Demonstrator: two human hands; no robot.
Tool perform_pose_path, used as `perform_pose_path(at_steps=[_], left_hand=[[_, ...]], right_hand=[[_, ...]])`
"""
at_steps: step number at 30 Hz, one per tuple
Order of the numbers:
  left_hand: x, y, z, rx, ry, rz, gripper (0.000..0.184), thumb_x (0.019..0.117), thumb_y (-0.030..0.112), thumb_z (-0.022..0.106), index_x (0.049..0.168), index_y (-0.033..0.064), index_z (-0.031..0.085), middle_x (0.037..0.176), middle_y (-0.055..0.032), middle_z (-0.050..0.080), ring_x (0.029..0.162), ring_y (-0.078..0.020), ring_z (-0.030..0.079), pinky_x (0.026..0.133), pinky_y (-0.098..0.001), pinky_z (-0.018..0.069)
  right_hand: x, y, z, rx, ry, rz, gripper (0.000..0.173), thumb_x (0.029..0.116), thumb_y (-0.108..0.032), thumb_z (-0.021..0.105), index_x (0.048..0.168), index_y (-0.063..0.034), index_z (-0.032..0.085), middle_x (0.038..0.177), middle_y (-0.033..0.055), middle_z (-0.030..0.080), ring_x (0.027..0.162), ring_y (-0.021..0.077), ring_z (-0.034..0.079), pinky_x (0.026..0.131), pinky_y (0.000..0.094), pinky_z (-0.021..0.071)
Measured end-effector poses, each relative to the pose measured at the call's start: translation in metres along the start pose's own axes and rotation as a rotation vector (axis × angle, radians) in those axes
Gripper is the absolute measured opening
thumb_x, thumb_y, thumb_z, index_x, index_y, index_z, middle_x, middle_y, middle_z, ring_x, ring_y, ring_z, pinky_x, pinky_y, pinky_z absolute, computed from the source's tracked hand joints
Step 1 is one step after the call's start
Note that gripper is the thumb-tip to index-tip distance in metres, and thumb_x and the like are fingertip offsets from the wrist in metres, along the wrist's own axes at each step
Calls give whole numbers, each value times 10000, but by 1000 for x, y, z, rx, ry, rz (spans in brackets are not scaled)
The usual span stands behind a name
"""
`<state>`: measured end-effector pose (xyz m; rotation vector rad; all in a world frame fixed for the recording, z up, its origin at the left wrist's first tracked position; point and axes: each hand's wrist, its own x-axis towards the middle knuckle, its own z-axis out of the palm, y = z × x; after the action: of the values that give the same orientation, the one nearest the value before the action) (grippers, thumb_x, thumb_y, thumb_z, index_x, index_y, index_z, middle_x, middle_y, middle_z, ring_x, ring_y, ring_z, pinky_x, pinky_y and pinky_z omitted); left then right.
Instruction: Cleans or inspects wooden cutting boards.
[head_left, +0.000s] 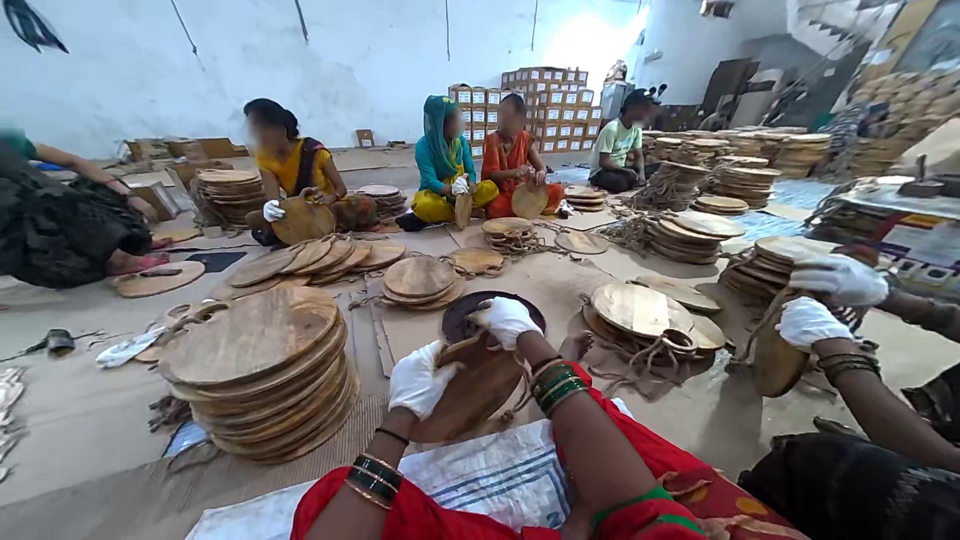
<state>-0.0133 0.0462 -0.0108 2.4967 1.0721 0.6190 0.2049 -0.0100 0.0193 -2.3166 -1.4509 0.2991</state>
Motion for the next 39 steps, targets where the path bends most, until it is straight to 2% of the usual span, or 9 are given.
perform_pose_path(at_steps=[2,4,14,19,22,26,31,36,39], left_hand=[[1,-2,-1,14,-36,-44,353,925,532,706,1133,247,719,1027,-12,748,1014,-204,707,914,-521,551],[-3,-3,-1,11,-30,-40,358,924,535,703,1128,241,718,1018,-13,747,1007,-200,707,910,-510,553],[-17,-4,-7,-87,-33,0,372,937,503,676,1187,230,716,1087,-6,745,1070,-179,695,980,-477,541],[-14,-9,-5,-78,-28,8,381,945,499,677,1199,218,706,1089,-23,745,1059,-190,699,957,-490,542],[-8,-8,-11,-78,-65,-45,412,948,518,643,1240,231,685,1151,-10,731,1124,-174,678,1015,-473,521],[1,-19,-15,-116,-54,-116,470,954,533,637,1299,215,658,1199,-39,724,1160,-199,670,1040,-493,504],[10,-11,-14,-80,-95,-88,463,954,545,627,1279,218,664,1178,-39,726,1146,-212,674,1027,-502,510],[8,0,-9,-11,-119,-80,412,969,514,619,1267,234,669,1166,-35,732,1134,-218,682,1013,-504,521],[8,-4,-11,-16,-110,-89,394,976,496,626,1257,224,670,1158,-37,731,1124,-214,683,1009,-496,519]], right_hand=[[30,23,12,167,51,-29,424,863,-453,772,1172,-169,717,1035,129,730,943,316,704,814,600,564],[23,21,-3,265,-48,11,402,945,-412,706,1252,-154,690,1118,125,721,1022,290,688,893,566,547],[-46,6,-26,797,53,18,477,1049,-525,479,1196,-116,677,918,61,661,756,157,596,683,377,517],[-108,-19,-32,349,148,231,371,1039,-44,527,1398,41,556,1407,245,581,1314,334,547,1119,453,410],[-46,13,8,300,438,187,367,1003,-185,611,1362,-128,659,1350,178,652,1251,382,612,1049,576,482],[-61,-7,11,774,658,423,330,1045,-341,581,1216,-99,727,1191,193,717,1142,359,663,1003,580,486],[-82,-43,17,1301,435,264,365,1107,-287,460,1303,-35,636,1070,130,695,840,195,667,729,359,567],[-84,-59,25,1550,305,197,410,1116,-362,393,1268,-41,598,867,124,655,643,198,626,591,356,562],[-88,-65,40,1431,156,201,488,1079,-275,511,1526,-98,425,761,106,601,531,174,566,507,336,529]])
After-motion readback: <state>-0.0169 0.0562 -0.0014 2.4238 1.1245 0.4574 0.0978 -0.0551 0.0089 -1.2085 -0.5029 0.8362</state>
